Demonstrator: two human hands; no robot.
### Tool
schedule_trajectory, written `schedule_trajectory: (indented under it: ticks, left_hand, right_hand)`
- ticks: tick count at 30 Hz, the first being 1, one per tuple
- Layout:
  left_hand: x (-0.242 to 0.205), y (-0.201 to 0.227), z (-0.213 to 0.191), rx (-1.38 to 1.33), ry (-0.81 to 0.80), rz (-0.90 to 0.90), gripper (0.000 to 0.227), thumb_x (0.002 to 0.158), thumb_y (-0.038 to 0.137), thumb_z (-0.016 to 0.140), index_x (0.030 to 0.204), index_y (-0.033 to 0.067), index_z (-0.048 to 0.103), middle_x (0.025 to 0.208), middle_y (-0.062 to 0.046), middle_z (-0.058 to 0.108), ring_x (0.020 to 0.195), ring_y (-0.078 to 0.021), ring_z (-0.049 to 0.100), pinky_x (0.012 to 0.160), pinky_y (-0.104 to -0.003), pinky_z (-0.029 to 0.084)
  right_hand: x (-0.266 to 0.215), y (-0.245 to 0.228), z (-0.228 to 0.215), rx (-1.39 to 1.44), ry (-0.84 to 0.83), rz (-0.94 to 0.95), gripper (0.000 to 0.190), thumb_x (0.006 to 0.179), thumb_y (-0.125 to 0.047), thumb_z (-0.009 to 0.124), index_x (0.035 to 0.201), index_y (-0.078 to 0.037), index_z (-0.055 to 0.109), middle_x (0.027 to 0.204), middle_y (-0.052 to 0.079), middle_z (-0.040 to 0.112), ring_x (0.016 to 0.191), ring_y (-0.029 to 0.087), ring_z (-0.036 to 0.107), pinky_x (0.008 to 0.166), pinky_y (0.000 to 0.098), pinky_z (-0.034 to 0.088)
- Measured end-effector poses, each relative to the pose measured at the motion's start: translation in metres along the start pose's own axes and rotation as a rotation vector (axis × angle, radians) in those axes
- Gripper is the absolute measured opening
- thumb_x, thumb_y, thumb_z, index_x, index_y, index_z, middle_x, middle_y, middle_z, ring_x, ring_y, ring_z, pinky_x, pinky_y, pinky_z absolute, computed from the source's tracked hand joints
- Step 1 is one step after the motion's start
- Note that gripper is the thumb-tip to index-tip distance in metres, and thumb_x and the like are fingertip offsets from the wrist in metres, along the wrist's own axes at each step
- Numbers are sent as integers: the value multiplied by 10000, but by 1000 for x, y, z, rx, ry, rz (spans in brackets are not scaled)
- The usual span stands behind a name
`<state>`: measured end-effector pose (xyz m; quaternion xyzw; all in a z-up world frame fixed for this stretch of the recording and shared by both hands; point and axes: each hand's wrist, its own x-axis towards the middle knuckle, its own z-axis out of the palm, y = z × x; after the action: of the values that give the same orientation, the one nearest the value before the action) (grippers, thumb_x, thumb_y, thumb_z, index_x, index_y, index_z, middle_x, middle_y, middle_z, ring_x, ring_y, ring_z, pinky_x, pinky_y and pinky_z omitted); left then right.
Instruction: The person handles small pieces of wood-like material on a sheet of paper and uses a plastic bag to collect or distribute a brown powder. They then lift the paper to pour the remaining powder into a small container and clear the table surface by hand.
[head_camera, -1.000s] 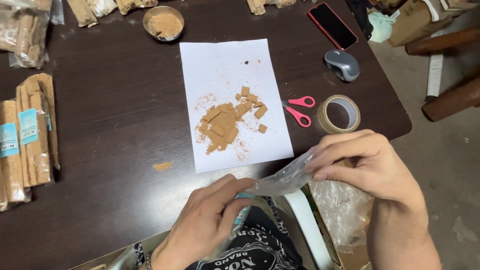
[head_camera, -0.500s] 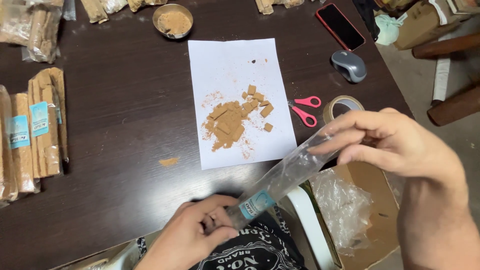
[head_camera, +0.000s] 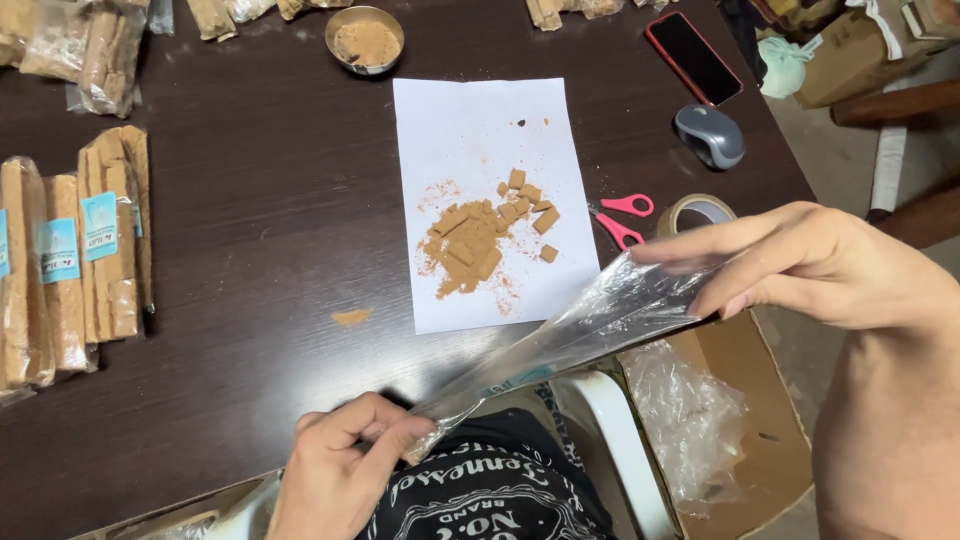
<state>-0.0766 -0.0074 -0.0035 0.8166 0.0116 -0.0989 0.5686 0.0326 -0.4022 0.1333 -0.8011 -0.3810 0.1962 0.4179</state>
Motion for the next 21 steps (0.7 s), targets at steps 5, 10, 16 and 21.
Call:
schedule_trajectory:
  ticks: [5, 10, 16, 21]
  left_hand:
    - [1, 2, -6, 76, -5, 33, 223, 839, 306, 769, 695, 183, 887, 454, 75, 674, 388, -95, 406, 613, -265, 428]
    - [4, 6, -13, 11, 16, 47, 134, 778, 215, 834, 684, 140, 892, 539, 46, 801, 449, -50, 566, 474, -239, 467]
    - [5, 1, -17, -102, 49, 239, 82, 788, 128, 835, 710, 109, 823, 794, -8, 774, 586, -64, 587, 547, -195, 478]
    - [2, -13, -16, -375, -26, 179, 153, 876, 70, 766, 736, 20, 732, 824, -59, 665, 589, -82, 489, 554, -222, 404]
  right_hand:
    - [-1, 2, 0, 17, -10, -6, 275, 979, -180, 561, 946, -83, 816, 1429, 283, 632, 1340, 394, 686, 1081, 431, 588]
    - [6, -1, 1, 196, -4, -54, 274, 1018, -124, 521, 1020, -51, 785, 1469, 340, 554, 1405, 448, 571, 1177, 579, 546]
    - [7, 4, -2, 31, 63, -62, 198, 937, -95, 599, 978, -89, 792, 1407, 307, 645, 1330, 436, 707, 1093, 463, 598]
    - [16, -4, 2, -98, 246, 97, 282, 847, -94, 629, 1028, 81, 754, 1184, 216, 782, 1129, 305, 814, 1010, 355, 670]
